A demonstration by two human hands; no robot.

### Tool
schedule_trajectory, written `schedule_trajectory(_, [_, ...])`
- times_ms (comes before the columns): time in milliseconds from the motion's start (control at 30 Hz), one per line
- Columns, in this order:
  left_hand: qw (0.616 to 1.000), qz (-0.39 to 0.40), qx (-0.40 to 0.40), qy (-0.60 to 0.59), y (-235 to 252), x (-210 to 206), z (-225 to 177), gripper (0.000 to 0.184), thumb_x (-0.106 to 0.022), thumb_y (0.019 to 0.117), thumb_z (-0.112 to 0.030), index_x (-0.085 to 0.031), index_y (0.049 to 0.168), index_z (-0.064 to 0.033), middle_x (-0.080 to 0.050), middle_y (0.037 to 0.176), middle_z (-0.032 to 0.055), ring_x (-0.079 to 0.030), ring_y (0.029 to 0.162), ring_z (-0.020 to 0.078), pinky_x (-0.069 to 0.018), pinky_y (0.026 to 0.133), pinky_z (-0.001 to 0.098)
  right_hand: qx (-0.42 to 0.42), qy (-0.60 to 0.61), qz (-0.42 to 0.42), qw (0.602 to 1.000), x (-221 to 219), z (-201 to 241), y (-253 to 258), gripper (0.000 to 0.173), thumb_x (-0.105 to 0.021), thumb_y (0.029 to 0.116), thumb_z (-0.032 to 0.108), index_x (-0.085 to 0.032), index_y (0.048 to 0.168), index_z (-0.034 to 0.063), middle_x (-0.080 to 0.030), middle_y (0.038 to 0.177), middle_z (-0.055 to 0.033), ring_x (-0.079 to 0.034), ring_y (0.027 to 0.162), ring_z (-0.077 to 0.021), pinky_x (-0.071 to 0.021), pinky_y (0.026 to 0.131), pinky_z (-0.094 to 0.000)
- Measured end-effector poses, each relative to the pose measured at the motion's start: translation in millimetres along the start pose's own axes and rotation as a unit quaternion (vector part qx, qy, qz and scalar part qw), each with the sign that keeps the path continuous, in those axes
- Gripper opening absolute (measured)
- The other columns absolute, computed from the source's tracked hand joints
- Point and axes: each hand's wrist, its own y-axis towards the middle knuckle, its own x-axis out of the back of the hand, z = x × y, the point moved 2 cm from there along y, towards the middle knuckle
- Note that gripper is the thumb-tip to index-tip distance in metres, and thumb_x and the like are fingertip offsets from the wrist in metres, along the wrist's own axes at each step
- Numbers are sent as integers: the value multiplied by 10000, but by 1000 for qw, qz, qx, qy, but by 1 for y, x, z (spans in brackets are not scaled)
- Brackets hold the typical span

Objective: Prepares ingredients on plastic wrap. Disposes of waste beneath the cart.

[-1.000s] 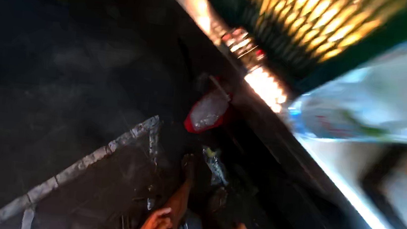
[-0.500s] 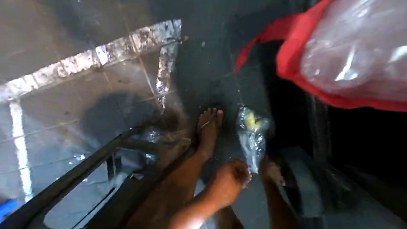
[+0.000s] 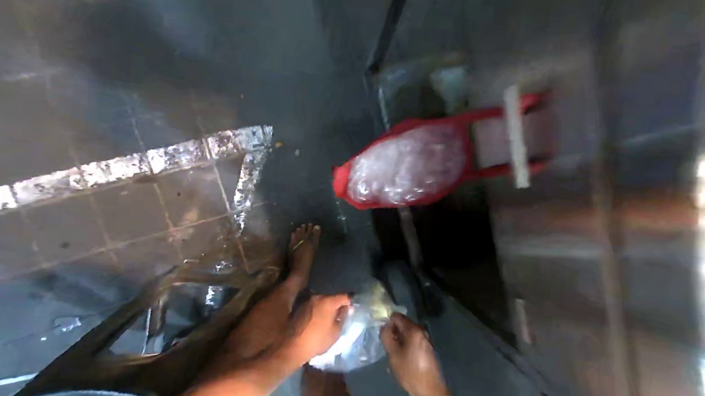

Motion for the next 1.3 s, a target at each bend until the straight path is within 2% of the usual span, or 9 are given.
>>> schedule_trajectory(433, [986,-126,-68,92,-268,88,-118,280,-617,993,-255,-720,1131,-35,-708,1092,173,-680,1031,305,-530,964,502,88,92,-227,966,20,73,-264,291,-611,989,295,-711,1057,30,-719,930,-114,-708,845,-238,-591,807,-467])
schedule_trajectory(567, [975,-122,-151,-110,-332,75,-168,226,-641,980,-243,-682,1028,-26,-669,851,111,-669,682,215,-600,663,413,339,175,-290,878,8,113,-322,1006,-895,768,399,-381,1526,-17,-406,1560,-246,-580,1308,-276,-585,990,-447])
schedule_trajectory(633, [939,-88,-278,-184,-365,65,-192,236,-675,934,-261,-684,1002,-36,-689,830,60,-672,675,157,-602,648,352,370,121,-284,876,8,136,-331,997,-875,787,354,-358,1565,6,-399,1585,-223,-538,1373,-283,-550,1049,-478])
schedule_trajectory(733, [795,-192,-539,-200,-388,69,-192,572,-722,912,-492,-655,1235,-26,-710,1146,85,-694,1006,180,-609,855,383,433,188,-365,803,28,167,-345,309,-639,919,23,-687,1219,-35,-742,1123,-124,-720,1022,-163,-602,932,-366])
schedule_trajectory(867, [750,-269,-605,10,-413,81,-172,1279,-802,691,-732,-288,1561,53,-384,1592,233,-380,1487,261,-354,1224,423,554,222,-302,743,59,216,-411,243,-567,948,-52,-691,1156,-63,-746,1064,-106,-716,966,-105,-605,897,-304])
schedule_trajectory(967, [809,-309,-486,118,-461,45,-190,727,-856,773,-353,-621,1266,127,-679,1246,253,-640,1207,306,-467,1070,466,600,206,-272,724,63,236,-448,261,-569,926,-65,-676,1163,-92,-741,1087,-113,-708,996,-98,-595,914,-292])
schedule_trajectory(1033, [770,-374,-512,66,-458,29,-213,444,-794,824,-266,-699,1090,77,-739,1025,189,-711,1001,253,-557,948,442,615,194,-321,694,77,236,-464,225,-564,946,-46,-685,1136,-53,-745,1079,-87,-713,994,-112,-611,900,-310])
schedule_trajectory(1200, [806,-275,-516,-93,-435,37,-228,261,-646,908,-242,-715,976,1,-693,954,92,-668,918,156,-570,849,356,587,-76,-526,611,91,203,-479,267,-559,987,98,-741,1160,190,-683,1130,-94,-675,1030,-131,-597,886,-276])
schedule_trajectory(1300, [830,-159,-414,-339,-429,41,-221,138,-505,966,-112,-619,936,-40,-659,818,31,-644,759,114,-569,720,313,577,-130,-499,634,60,180,-450,185,-691,931,111,-781,1087,152,-719,1151,-149,-701,1056,-234,-611,898,-362])
